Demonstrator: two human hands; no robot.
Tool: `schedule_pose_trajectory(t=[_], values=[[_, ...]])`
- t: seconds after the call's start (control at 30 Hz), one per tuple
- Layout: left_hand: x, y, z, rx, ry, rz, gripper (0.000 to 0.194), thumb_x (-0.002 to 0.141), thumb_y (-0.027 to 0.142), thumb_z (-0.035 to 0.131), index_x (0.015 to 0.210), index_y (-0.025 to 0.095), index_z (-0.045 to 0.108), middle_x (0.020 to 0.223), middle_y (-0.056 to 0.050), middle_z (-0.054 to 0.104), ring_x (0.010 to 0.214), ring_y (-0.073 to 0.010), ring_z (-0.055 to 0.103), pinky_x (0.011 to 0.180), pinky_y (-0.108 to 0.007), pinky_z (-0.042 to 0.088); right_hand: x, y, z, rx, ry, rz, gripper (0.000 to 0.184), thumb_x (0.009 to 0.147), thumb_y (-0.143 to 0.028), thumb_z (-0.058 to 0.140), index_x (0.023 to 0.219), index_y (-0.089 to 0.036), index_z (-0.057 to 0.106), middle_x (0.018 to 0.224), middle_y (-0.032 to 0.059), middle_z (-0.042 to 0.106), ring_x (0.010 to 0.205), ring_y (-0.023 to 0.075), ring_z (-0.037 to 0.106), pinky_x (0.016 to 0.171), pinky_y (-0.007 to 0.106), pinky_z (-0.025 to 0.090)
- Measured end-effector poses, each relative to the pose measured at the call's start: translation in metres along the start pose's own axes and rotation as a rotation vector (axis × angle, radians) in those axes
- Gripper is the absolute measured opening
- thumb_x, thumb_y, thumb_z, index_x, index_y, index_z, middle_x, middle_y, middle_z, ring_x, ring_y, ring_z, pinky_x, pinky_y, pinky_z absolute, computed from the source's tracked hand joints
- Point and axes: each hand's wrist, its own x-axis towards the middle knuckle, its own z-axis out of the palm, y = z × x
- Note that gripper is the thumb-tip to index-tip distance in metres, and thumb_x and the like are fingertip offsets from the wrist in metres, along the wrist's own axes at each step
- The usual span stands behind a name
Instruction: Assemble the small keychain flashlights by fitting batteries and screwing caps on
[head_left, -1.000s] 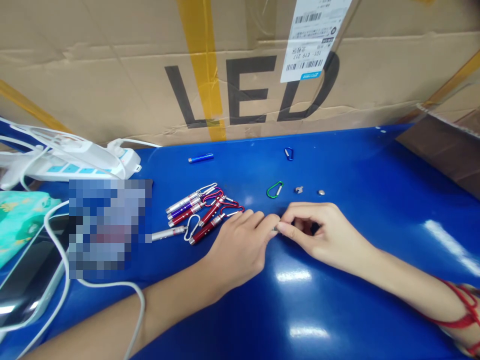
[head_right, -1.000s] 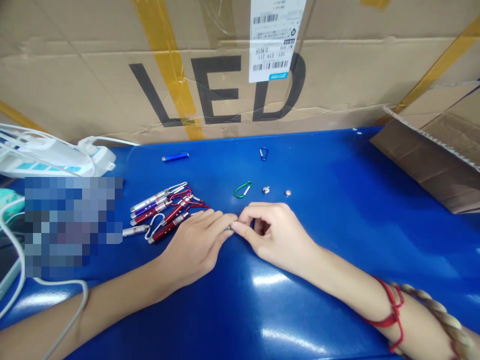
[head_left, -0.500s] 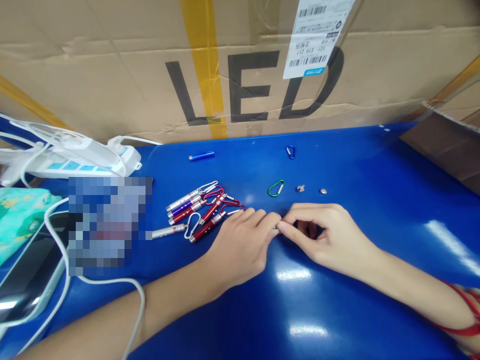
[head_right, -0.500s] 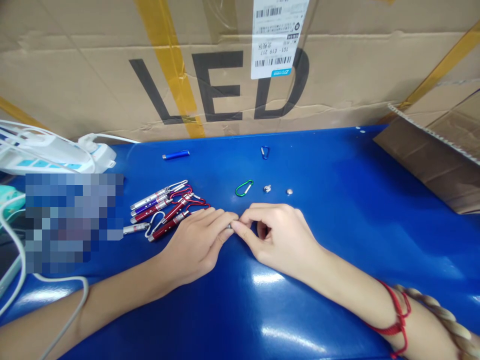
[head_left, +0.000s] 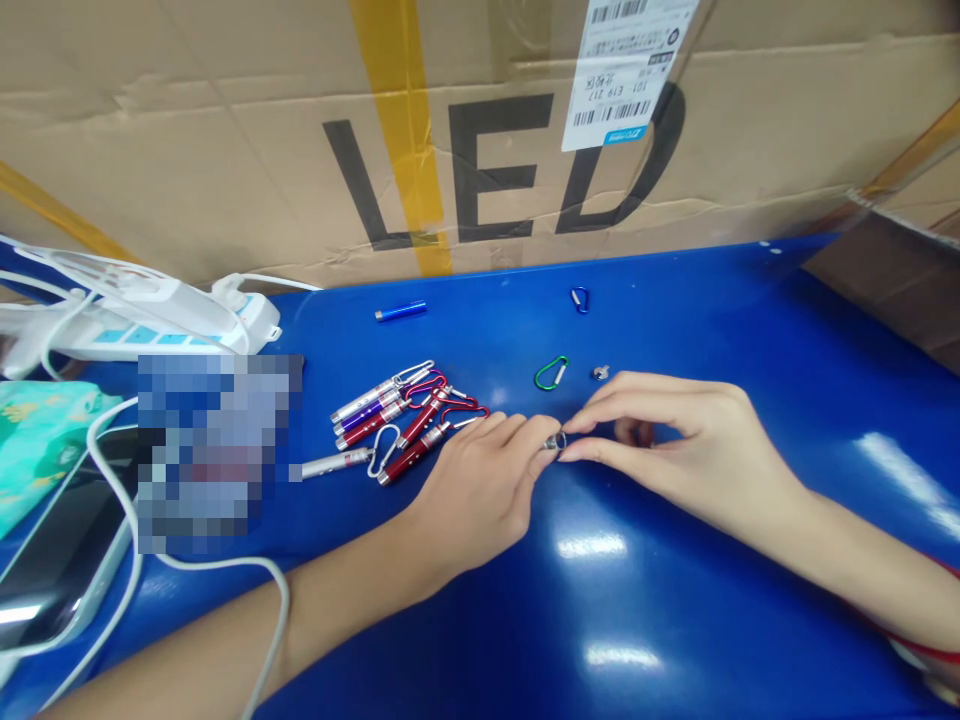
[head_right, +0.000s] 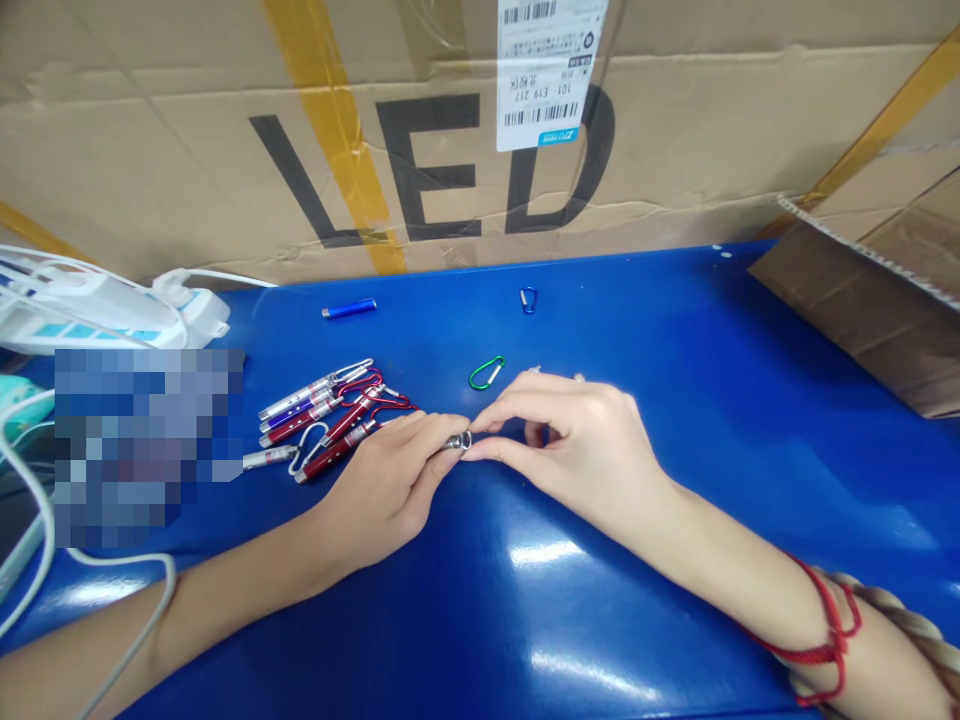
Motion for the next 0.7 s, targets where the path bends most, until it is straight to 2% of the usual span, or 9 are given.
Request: schedule_pose_trajectory(t=[0.17,0.27,0.37,0.5,0.7], values=[[0.0011,0.0002,-0.0004,0.011,-0.054,0.021,0.02,0.1,0.016,0.027,0.099,0.015,0.047,0.084,-0.003,0.055,0.075,-0.0216,0.044,0.066,-0.034,0.035,0.0007,0.0005,-0.0022,0.041,0.001,-0.039,0.01,0.078,-0.029,0.069,0.072,-0.022,0.072,0.073,0.0001,0.072,0.062,0.012,0.064,0.052,0.022,0.047],[0.0019,-0.0009,0.0004,0.022,-0.077,0.031,0.016,0.099,0.014,0.031,0.098,0.016,0.047,0.087,-0.003,0.056,0.075,-0.021,0.043,0.066,-0.034,0.033,0.0003,0.0003,-0.0023,0.048,-0.021,-0.041,0.011,0.079,-0.026,0.068,0.069,-0.023,0.073,0.072,-0.0006,0.072,0.065,0.0125,0.066,0.058,0.023,0.049],[0.0012,-0.0028,0.0021,0.033,-0.063,0.058,0.015,0.099,0.013,0.033,0.095,0.015,0.048,0.085,-0.002,0.056,0.074,-0.0202,0.042,0.065,-0.033,0.031,-0.0006,0.0002,-0.001,0.073,-0.04,-0.012,0.012,0.078,-0.023,0.07,0.065,-0.023,0.072,0.07,-0.0025,0.072,0.064,0.0118,0.066,0.062,0.023,0.048],[-0.0009,-0.0047,0.0034,0.077,-0.026,0.106,0.018,0.1,0.014,0.033,0.093,0.015,0.05,0.08,-0.002,0.054,0.072,-0.0202,0.042,0.063,-0.033,0.03,-0.0011,0.0012,0.0018,0.093,-0.093,0.071,0.012,0.075,-0.024,0.072,0.063,-0.025,0.072,0.069,-0.0047,0.072,0.061,0.01,0.064,0.055,0.022,0.044],[-0.0008,-0.0053,0.0031,0.116,0.005,0.139,0.023,0.101,0.015,0.029,0.095,0.015,0.052,0.078,-0.002,0.054,0.071,-0.0201,0.042,0.062,-0.032,0.03,-0.0019,0.0032,0.0024,0.123,-0.149,0.12,0.012,0.077,-0.028,0.071,0.066,-0.025,0.072,0.072,-0.003,0.072,0.064,0.0114,0.064,0.058,0.023,0.044]])
